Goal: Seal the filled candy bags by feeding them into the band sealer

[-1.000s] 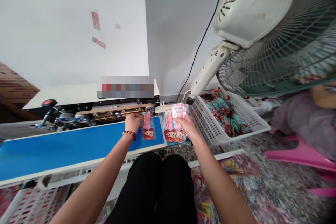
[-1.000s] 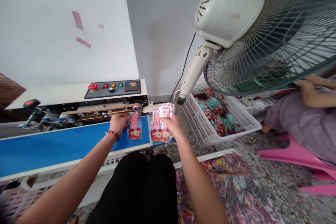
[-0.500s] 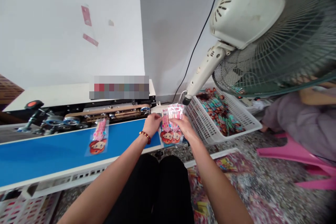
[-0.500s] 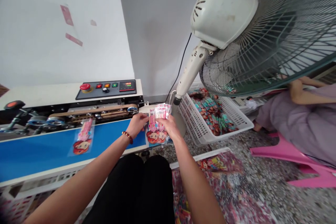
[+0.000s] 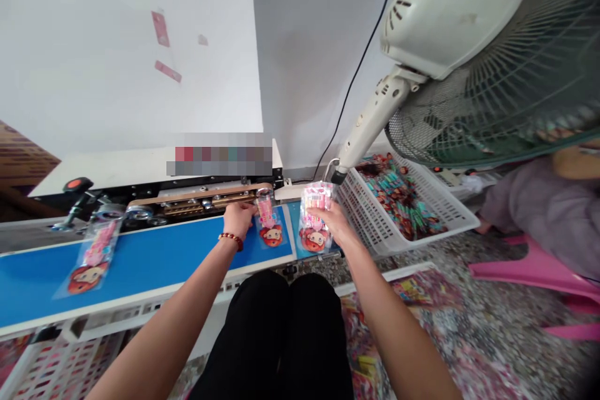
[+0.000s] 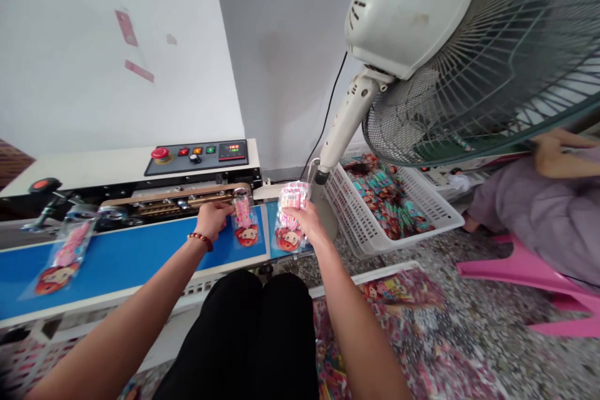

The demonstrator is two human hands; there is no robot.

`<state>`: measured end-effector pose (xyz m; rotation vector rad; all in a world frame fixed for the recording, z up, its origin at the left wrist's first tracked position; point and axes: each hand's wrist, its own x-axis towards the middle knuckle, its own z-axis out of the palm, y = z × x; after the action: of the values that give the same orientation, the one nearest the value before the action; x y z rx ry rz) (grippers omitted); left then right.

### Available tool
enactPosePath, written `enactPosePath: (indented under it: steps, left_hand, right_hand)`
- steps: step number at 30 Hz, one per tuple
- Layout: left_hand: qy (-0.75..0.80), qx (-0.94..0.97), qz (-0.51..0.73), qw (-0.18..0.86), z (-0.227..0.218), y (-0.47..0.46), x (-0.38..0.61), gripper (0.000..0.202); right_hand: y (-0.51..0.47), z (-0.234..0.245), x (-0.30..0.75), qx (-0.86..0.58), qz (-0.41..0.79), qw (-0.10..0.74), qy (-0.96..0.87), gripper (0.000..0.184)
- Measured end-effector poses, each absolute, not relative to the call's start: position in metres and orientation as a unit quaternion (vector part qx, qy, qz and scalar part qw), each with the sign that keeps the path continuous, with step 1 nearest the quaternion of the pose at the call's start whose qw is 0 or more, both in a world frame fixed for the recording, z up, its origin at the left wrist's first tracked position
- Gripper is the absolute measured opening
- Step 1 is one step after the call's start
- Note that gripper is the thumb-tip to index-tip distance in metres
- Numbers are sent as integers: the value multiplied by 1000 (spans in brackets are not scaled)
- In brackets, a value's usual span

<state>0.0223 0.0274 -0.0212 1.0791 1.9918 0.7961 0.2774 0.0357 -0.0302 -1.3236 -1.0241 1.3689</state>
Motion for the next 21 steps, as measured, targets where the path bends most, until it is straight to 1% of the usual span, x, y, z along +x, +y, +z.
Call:
enactPosePath:
  steps: [2, 5, 6, 7, 8, 10, 12, 17, 21]
  left_hand:
    - [796, 408, 316, 317, -20, 12, 5, 17]
    - [820, 402, 369, 171, -13, -14, 2, 28]
    - [809, 422, 379, 156, -11, -20, 9, 26]
    - [788, 453, 379, 175, -8, -23, 21, 22]
    - [760, 490, 363, 225, -5, -24, 35, 18]
    - [709, 525, 321, 344, -2, -15, 68, 18]
    - [674, 539, 296, 408, -2, 1, 96, 22]
    - [684, 494, 333, 421, -16, 31, 117, 18]
    - [672, 458, 346, 467, -25, 31, 105, 18]
  right_hand:
    - [36, -31, 276, -533, 560, 475, -420, 40]
    - [36, -31, 276, -526, 559, 474, -431, 40]
    - [36, -30, 275, -526, 558, 470, -437, 40]
    - [36, -30, 275, -528, 555, 465, -444, 40]
    - [36, -28, 275, -533, 547, 460, -452, 40]
    - [37, -26, 274, -550, 525, 447, -472, 39]
    - [39, -24, 274, -563, 509, 436, -483, 39]
    - [40, -25, 274, -559, 514, 435, -483, 42]
    - [38, -31, 278, -539, 534, 446, -476, 44]
